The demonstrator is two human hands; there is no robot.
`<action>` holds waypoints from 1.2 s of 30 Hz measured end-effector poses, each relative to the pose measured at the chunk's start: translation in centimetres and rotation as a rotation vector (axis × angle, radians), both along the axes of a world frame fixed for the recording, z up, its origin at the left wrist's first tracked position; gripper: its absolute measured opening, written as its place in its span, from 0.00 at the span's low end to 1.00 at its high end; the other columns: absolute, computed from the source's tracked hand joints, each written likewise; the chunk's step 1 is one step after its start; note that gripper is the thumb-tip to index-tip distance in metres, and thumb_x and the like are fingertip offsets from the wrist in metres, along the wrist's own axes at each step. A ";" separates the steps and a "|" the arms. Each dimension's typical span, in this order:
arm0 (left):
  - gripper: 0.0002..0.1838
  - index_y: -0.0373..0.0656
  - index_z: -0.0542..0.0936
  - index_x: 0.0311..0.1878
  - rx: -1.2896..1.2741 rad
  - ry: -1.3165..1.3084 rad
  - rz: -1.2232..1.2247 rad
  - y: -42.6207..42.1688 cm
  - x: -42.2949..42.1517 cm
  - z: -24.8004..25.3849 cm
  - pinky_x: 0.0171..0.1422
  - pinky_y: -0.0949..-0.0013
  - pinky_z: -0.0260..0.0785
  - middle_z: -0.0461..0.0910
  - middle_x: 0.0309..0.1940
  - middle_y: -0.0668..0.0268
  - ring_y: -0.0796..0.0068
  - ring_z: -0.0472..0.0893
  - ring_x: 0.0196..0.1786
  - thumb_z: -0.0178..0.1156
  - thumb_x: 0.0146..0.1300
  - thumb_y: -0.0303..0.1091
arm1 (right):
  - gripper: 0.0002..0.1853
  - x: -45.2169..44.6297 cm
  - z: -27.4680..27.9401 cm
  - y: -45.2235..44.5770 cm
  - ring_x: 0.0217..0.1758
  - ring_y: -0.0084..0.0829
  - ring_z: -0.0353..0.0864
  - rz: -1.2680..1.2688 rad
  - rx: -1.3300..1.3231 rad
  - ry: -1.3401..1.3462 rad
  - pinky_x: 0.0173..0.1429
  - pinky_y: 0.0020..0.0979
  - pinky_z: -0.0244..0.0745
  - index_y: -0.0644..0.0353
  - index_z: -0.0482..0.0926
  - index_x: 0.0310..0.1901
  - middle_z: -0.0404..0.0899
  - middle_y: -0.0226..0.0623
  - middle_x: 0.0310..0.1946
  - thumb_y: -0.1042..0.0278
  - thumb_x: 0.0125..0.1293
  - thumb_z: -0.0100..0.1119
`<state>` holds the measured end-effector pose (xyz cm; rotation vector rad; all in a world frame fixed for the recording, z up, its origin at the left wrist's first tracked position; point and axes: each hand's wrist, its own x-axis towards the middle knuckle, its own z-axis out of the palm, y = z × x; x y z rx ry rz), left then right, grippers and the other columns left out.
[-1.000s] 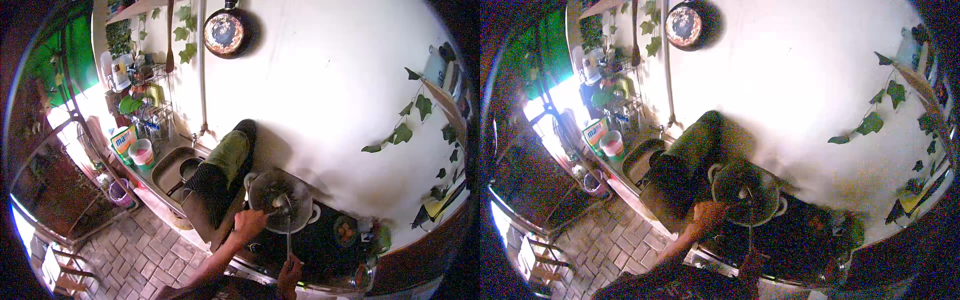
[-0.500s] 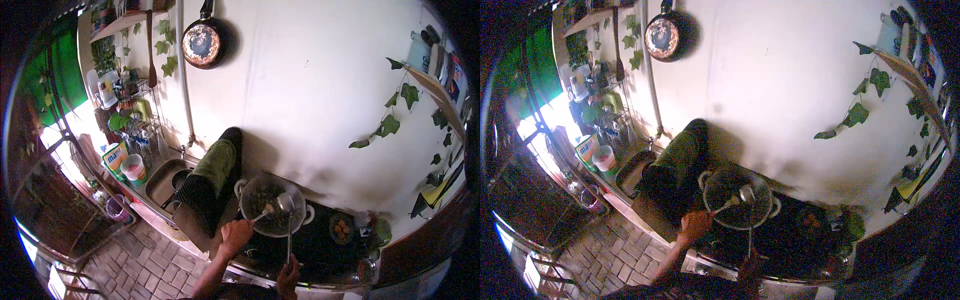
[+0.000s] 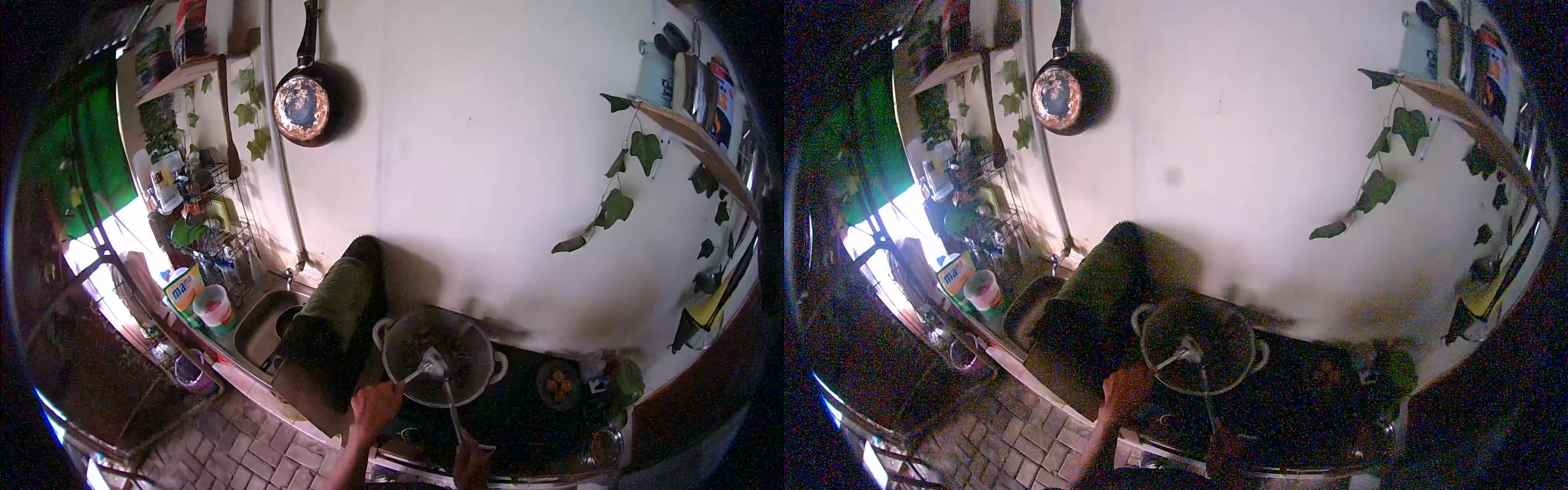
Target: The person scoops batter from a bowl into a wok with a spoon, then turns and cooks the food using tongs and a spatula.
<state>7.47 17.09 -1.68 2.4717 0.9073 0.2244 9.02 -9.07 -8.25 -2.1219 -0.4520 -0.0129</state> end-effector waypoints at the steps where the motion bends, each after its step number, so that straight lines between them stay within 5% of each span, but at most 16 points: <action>1: 0.26 0.43 0.87 0.36 0.013 -0.022 -0.014 0.1 0.2 -0.5 0.47 0.43 0.78 0.85 0.34 0.46 0.41 0.86 0.41 0.53 0.69 0.58 | 0.20 0.1 -0.2 -0.1 0.54 0.55 0.80 0.008 0.004 -0.002 0.57 0.48 0.76 0.58 0.74 0.64 0.79 0.51 0.55 0.59 0.77 0.49; 5: 0.24 0.45 0.86 0.38 0.025 0.034 -0.003 -0.5 0.9 -0.3 0.47 0.44 0.77 0.86 0.35 0.48 0.42 0.85 0.42 0.52 0.70 0.56 | 0.20 0.7 -0.9 -1.5 0.52 0.58 0.80 0.040 0.037 0.051 0.55 0.50 0.77 0.55 0.75 0.64 0.80 0.51 0.55 0.56 0.77 0.50; 8: 0.21 0.47 0.84 0.40 0.065 0.098 0.008 -1.8 2.2 0.9 0.48 0.43 0.76 0.86 0.37 0.51 0.42 0.85 0.43 0.52 0.71 0.53 | 0.18 2.7 -3.2 -3.4 0.43 0.47 0.83 0.110 -0.481 -0.547 0.49 0.44 0.78 0.61 0.75 0.61 0.80 0.52 0.50 0.61 0.78 0.47; 9: 0.20 0.47 0.84 0.40 0.060 0.066 0.016 -2.6 2.4 2.4 0.46 0.43 0.75 0.86 0.37 0.52 0.43 0.85 0.43 0.52 0.71 0.52 | 0.18 2.8 -3.0 -4.1 0.43 0.47 0.83 0.095 -0.488 -0.541 0.49 0.44 0.78 0.61 0.75 0.61 0.80 0.52 0.50 0.61 0.78 0.47; 11: 0.19 0.47 0.83 0.40 0.067 0.030 0.008 -3.5 3.3 3.5 0.45 0.43 0.75 0.86 0.37 0.53 0.44 0.85 0.42 0.53 0.70 0.51 | 0.22 3.1 0.5 -3.7 0.47 0.49 0.81 0.173 -0.017 -0.006 0.49 0.44 0.78 0.59 0.69 0.67 0.79 0.52 0.51 0.64 0.75 0.48; 14: 0.18 0.47 0.83 0.40 0.098 -0.090 -0.007 -4.9 4.0 2.6 0.43 0.43 0.74 0.86 0.38 0.55 0.46 0.85 0.41 0.54 0.70 0.51 | 0.17 3.2 2.3 -3.5 0.39 0.45 0.86 0.078 0.133 -0.161 0.45 0.41 0.79 0.58 0.76 0.61 0.84 0.49 0.39 0.67 0.74 0.50; 20: 0.16 0.47 0.82 0.39 0.090 -0.066 0.043 -6.7 4.9 2.9 0.41 0.45 0.74 0.86 0.37 0.56 0.47 0.85 0.40 0.57 0.68 0.50 | 0.17 4.8 2.4 -5.8 0.40 0.45 0.84 0.155 0.100 -0.020 0.46 0.43 0.78 0.60 0.75 0.62 0.82 0.50 0.43 0.65 0.76 0.48; 27: 0.15 0.48 0.82 0.37 0.117 -0.075 -0.001 -5.9 3.9 3.1 0.40 0.46 0.74 0.85 0.34 0.57 0.48 0.85 0.37 0.57 0.68 0.49 | 0.19 4.8 1.5 -4.9 0.41 0.46 0.81 0.349 0.067 -0.150 0.47 0.44 0.77 0.63 0.73 0.64 0.80 0.51 0.47 0.63 0.78 0.45; 30: 0.13 0.48 0.82 0.36 0.193 -0.060 -0.075 -4.3 3.4 3.0 0.39 0.46 0.75 0.85 0.33 0.59 0.48 0.86 0.36 0.57 0.68 0.47 | 0.20 4.5 1.4 -3.2 0.49 0.48 0.81 0.237 0.098 0.193 0.53 0.45 0.76 0.62 0.70 0.66 0.79 0.53 0.52 0.62 0.78 0.45; 32: 0.12 0.48 0.82 0.36 0.253 -0.080 -0.113 -2.9 2.8 1.6 0.39 0.47 0.76 0.85 0.32 0.60 0.49 0.86 0.36 0.57 0.68 0.45 | 0.20 4.3 -1.7 -1.7 0.58 0.51 0.78 0.071 0.011 -0.251 0.60 0.45 0.73 0.63 0.71 0.65 0.77 0.55 0.56 0.64 0.77 0.45; 36: 0.09 0.48 0.82 0.36 0.445 -0.029 -0.309 0.3 3.1 0.1 0.36 0.49 0.78 0.85 0.31 0.62 0.55 0.87 0.36 0.58 0.66 0.41 | 0.19 6.9 -7.3 -2.0 0.61 0.54 0.76 0.140 -0.290 -0.680 0.63 0.45 0.72 0.61 0.73 0.64 0.76 0.55 0.58 0.65 0.75 0.48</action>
